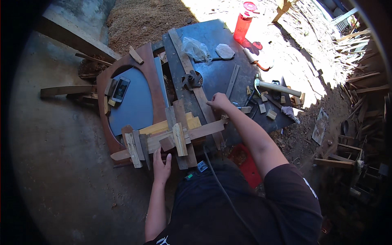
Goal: The recorder is working on a woodworking project, involving carving and assembling wood pieces.
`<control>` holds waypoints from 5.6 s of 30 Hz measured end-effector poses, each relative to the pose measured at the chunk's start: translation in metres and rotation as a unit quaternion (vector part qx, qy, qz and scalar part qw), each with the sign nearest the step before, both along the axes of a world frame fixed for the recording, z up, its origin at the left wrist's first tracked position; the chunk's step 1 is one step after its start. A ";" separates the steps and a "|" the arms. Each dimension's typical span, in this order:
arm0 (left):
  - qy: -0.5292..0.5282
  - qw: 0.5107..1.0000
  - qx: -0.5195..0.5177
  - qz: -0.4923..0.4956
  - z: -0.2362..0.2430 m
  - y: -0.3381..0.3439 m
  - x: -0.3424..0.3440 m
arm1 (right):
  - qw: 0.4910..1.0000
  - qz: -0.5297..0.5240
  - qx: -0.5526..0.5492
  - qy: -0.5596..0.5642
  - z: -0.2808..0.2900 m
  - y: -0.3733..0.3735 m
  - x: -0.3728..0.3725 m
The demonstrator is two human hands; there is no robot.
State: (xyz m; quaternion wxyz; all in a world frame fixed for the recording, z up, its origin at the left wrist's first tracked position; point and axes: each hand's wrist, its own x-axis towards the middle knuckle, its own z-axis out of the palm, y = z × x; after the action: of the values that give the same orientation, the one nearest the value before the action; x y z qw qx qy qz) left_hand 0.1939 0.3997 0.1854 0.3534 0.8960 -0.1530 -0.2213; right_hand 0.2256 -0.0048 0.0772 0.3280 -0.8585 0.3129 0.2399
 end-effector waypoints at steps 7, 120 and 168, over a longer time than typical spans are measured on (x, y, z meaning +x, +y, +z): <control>-0.032 0.999 0.034 -0.011 -0.008 0.000 0.006 | 0.970 -0.200 -0.136 -0.034 0.008 -0.065 -0.019; -0.073 0.993 0.080 0.042 -0.015 0.015 0.022 | 0.966 0.029 -0.118 -0.228 0.027 -0.063 -0.164; -0.059 0.993 0.095 0.023 -0.012 0.020 0.023 | 0.921 -0.292 -0.258 -0.005 0.007 -0.223 -0.222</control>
State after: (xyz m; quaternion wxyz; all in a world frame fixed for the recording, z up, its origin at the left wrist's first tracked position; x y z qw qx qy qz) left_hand 0.2172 0.4199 0.1734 0.2621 0.9402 -0.1308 -0.1735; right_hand 0.0032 -0.2282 0.0841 0.1520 -0.7850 0.5993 0.0402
